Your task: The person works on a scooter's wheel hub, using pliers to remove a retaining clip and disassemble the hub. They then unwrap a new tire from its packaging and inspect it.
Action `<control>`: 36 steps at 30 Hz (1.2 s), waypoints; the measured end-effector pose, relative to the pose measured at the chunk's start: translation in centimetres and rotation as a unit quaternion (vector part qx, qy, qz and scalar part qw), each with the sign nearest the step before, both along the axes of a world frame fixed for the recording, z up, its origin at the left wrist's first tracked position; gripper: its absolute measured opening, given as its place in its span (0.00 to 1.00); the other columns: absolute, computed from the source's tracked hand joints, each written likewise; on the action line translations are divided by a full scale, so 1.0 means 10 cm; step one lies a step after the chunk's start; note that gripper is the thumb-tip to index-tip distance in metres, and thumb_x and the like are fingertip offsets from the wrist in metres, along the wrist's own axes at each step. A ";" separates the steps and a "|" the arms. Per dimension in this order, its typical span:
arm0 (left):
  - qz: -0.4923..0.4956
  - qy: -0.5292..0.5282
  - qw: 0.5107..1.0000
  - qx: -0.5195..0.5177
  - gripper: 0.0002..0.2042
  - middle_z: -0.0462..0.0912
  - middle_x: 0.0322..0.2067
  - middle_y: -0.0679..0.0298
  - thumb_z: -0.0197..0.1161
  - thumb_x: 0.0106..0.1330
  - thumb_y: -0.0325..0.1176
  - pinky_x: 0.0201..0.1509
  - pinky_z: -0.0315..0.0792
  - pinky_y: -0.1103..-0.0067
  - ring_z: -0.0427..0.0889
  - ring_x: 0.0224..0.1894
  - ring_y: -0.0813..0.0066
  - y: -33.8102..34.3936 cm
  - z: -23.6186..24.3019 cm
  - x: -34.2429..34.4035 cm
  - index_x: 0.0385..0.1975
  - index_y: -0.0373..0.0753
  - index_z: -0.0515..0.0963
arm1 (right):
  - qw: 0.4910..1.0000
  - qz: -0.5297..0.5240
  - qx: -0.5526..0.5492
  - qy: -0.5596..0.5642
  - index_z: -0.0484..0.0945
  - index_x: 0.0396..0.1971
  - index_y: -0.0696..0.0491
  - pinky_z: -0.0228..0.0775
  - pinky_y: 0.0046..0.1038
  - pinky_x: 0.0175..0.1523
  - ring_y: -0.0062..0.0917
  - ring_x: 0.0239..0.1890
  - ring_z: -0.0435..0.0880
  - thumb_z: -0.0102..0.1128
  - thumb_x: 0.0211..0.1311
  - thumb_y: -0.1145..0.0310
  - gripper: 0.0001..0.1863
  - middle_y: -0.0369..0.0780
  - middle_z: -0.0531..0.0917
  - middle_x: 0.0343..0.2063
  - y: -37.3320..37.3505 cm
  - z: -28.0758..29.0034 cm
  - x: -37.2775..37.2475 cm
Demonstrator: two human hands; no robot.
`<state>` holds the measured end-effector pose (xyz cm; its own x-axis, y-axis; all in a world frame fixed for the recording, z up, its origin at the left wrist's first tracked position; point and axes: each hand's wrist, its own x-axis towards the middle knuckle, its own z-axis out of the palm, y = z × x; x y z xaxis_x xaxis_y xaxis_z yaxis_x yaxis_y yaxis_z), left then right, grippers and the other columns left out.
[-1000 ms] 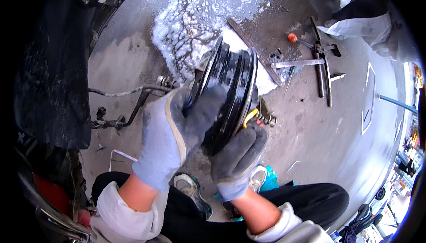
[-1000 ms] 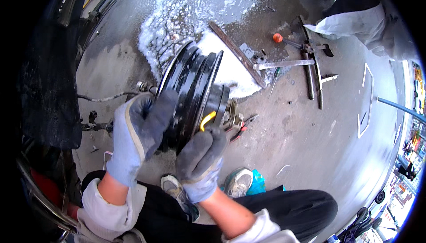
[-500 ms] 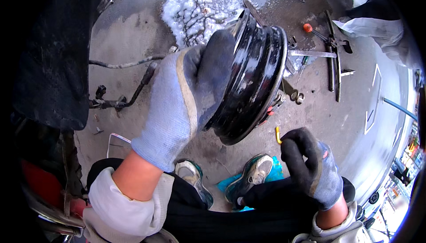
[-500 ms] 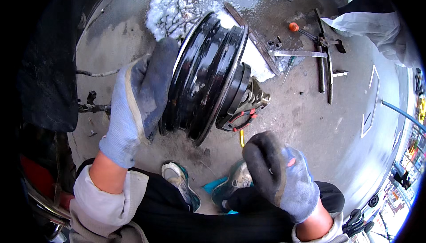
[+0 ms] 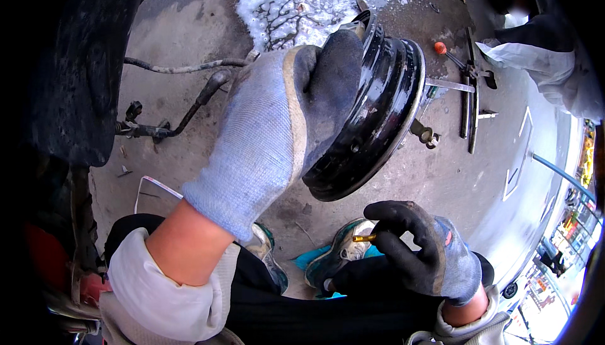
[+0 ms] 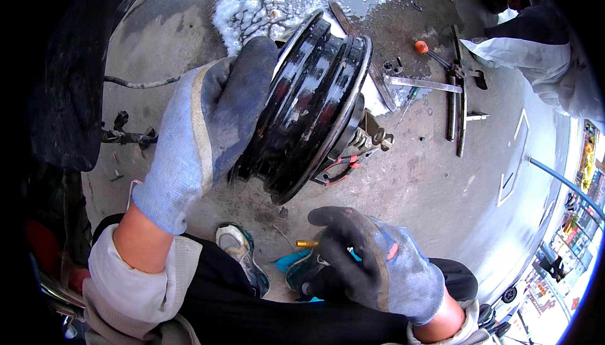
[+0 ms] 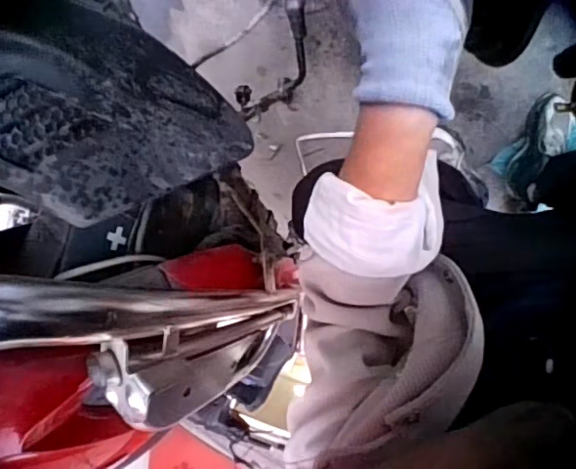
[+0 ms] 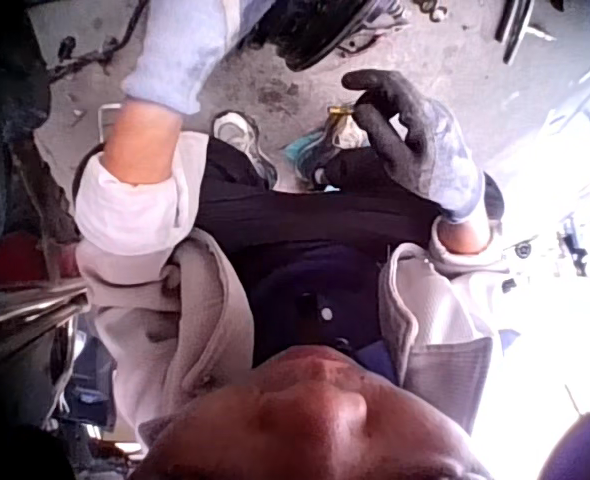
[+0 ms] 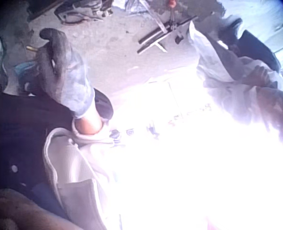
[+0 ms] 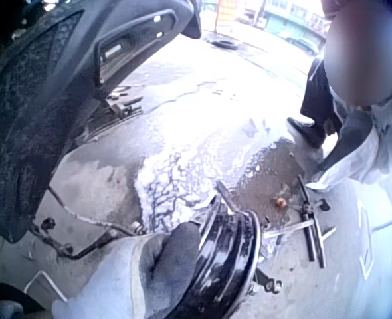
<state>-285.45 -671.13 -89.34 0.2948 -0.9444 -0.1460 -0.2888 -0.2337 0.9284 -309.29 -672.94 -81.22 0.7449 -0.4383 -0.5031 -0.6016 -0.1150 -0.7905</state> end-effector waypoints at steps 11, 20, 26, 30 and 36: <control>-0.080 0.131 0.984 0.086 0.20 0.80 0.50 0.57 0.63 0.67 0.32 0.57 0.76 0.78 0.82 0.50 0.72 0.02 0.31 0.14 0.57 0.32 0.73 | 0.999 0.029 0.030 -0.013 0.79 0.41 0.59 0.79 0.33 0.41 0.38 0.41 0.84 0.63 0.52 0.73 0.15 0.46 0.80 0.44 -0.09 0.04 0.08; -0.078 0.051 0.994 0.052 0.16 0.82 0.48 0.59 0.61 0.67 0.26 0.58 0.74 0.77 0.81 0.51 0.72 -0.05 0.34 0.09 0.54 0.35 0.77 | 0.991 0.075 -0.079 -0.081 0.79 0.44 0.58 0.76 0.36 0.40 0.42 0.37 0.81 0.61 0.57 0.71 0.15 0.47 0.80 0.37 -0.02 -0.06 -0.03; -0.051 0.131 0.989 -0.041 0.14 0.82 0.46 0.59 0.61 0.67 0.28 0.56 0.74 0.77 0.81 0.50 0.72 -0.01 0.15 0.08 0.52 0.36 0.78 | 0.996 0.071 -0.026 -0.045 0.79 0.44 0.58 0.75 0.36 0.38 0.39 0.37 0.80 0.62 0.56 0.70 0.15 0.45 0.79 0.35 -0.05 -0.04 -0.01; -0.072 0.012 0.996 0.055 0.13 0.83 0.43 0.61 0.62 0.68 0.31 0.52 0.76 0.79 0.82 0.45 0.74 -0.11 0.39 0.04 0.50 0.36 0.79 | 0.990 0.088 -0.073 -0.089 0.79 0.43 0.58 0.76 0.35 0.39 0.38 0.37 0.81 0.64 0.52 0.71 0.17 0.45 0.80 0.36 -0.05 -0.09 -0.04; -0.038 0.038 0.998 -0.043 0.13 0.83 0.39 0.64 0.63 0.70 0.37 0.45 0.76 0.81 0.81 0.40 0.79 0.00 0.13 0.06 0.48 0.36 0.79 | 0.999 0.040 0.029 -0.018 0.77 0.46 0.59 0.77 0.33 0.36 0.35 0.32 0.83 0.63 0.54 0.74 0.18 0.45 0.82 0.35 -0.12 0.05 0.08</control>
